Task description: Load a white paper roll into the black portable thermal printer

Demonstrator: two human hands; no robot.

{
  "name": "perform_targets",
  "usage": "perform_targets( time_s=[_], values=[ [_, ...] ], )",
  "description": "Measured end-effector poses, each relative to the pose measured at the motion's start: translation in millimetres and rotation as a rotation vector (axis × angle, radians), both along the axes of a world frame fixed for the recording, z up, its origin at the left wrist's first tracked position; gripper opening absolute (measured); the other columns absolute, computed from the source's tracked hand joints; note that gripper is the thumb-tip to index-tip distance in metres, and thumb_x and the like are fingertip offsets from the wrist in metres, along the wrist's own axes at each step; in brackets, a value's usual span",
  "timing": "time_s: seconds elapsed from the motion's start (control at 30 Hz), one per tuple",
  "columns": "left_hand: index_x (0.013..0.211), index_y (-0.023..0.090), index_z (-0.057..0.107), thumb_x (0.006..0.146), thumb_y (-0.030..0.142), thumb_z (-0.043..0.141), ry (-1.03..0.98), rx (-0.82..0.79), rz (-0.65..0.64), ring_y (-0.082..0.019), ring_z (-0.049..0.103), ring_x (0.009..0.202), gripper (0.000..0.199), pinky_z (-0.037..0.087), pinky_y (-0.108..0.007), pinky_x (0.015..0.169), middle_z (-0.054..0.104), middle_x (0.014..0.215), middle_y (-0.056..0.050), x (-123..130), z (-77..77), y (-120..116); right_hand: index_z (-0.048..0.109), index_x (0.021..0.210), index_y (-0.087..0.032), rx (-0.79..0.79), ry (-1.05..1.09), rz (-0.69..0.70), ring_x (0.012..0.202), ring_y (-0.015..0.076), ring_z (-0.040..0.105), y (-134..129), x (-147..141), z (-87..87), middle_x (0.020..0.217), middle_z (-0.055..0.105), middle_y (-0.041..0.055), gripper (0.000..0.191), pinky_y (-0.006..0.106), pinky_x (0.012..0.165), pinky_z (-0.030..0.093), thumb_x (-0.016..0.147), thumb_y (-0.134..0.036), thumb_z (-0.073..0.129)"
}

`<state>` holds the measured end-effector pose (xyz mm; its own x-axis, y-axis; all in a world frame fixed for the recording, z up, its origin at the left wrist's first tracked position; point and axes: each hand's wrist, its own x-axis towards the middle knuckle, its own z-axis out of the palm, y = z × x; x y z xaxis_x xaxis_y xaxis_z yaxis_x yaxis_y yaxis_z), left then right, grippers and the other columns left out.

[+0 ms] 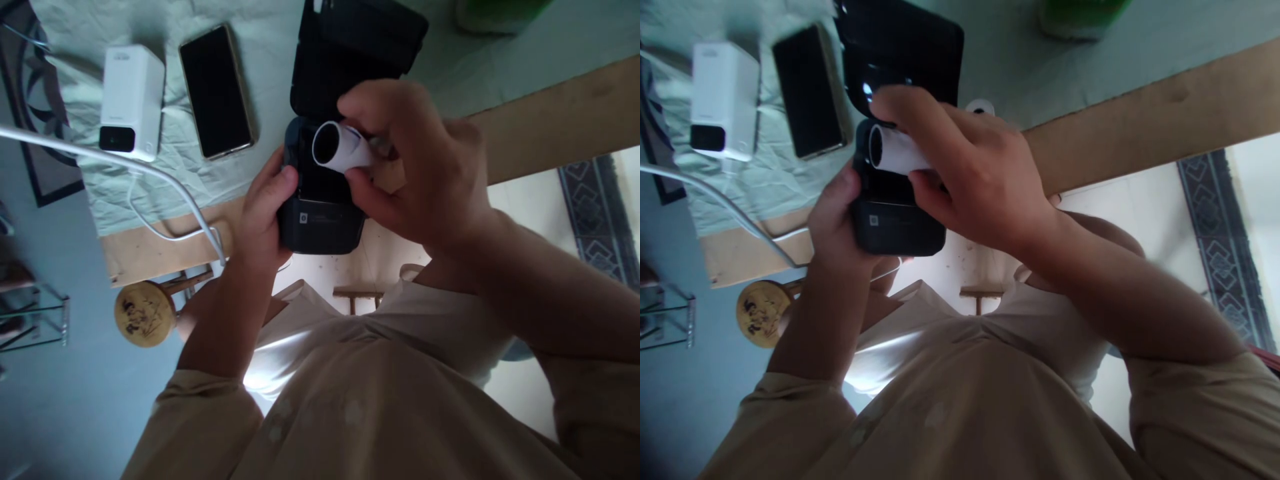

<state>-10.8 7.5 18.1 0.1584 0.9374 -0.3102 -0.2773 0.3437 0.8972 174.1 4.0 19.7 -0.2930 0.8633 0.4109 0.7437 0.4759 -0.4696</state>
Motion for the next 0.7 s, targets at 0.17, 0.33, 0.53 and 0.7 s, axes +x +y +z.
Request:
perform_targets(
  time_s=[0.17,0.33,0.53,0.7],
  values=[
    [0.097,0.017,0.068,0.082,0.043,0.070,0.012,0.007,0.041,-0.029,0.058,0.132,0.030,0.053,-0.038,0.109,0.069,0.101,-0.006,1,-0.5,-2,0.058,0.109,-0.022,0.052,0.082,0.069,0.091,0.0099,0.065,2,-3,-7.2,0.112,0.067,-0.0009,0.021,0.024,0.071,0.048,0.090,-0.028,0.052],
    [0.099,0.017,0.067,0.084,0.041,0.067,-0.044,0.025,0.016,-0.029,0.059,0.131,0.028,0.055,-0.037,0.106,0.067,0.099,-0.006,1,-2.6,-2,0.062,0.104,-0.023,0.061,0.158,0.077,0.093,0.0069,0.063,2,-3,-6.6,0.103,0.066,-0.0007,0.019,0.020,0.072,0.046,0.087,-0.020,0.057],
    [0.105,0.019,0.068,0.087,0.044,0.066,-0.098,0.132,-0.103,-0.023,0.067,0.114,0.031,0.057,-0.032,0.099,0.067,0.091,-0.003,-5,-13.2,1,0.060,0.107,-0.021,-0.093,0.270,0.111,0.090,0.0041,0.065,-2,3,4.0,0.097,0.068,-0.0019,0.018,0.018,0.084,0.050,0.091,-0.027,0.057],
    [0.095,0.019,0.067,0.087,0.047,0.064,-0.088,0.161,-0.077,-0.015,0.067,0.080,0.029,0.058,-0.029,0.081,0.063,0.082,-0.002,-8,-19.3,2,0.060,0.108,-0.014,-0.093,0.351,0.267,0.087,0.0031,0.067,-2,2,3.2,0.090,0.071,-0.0042,0.025,0.021,0.085,0.048,0.092,-0.033,0.057]
  ],
)
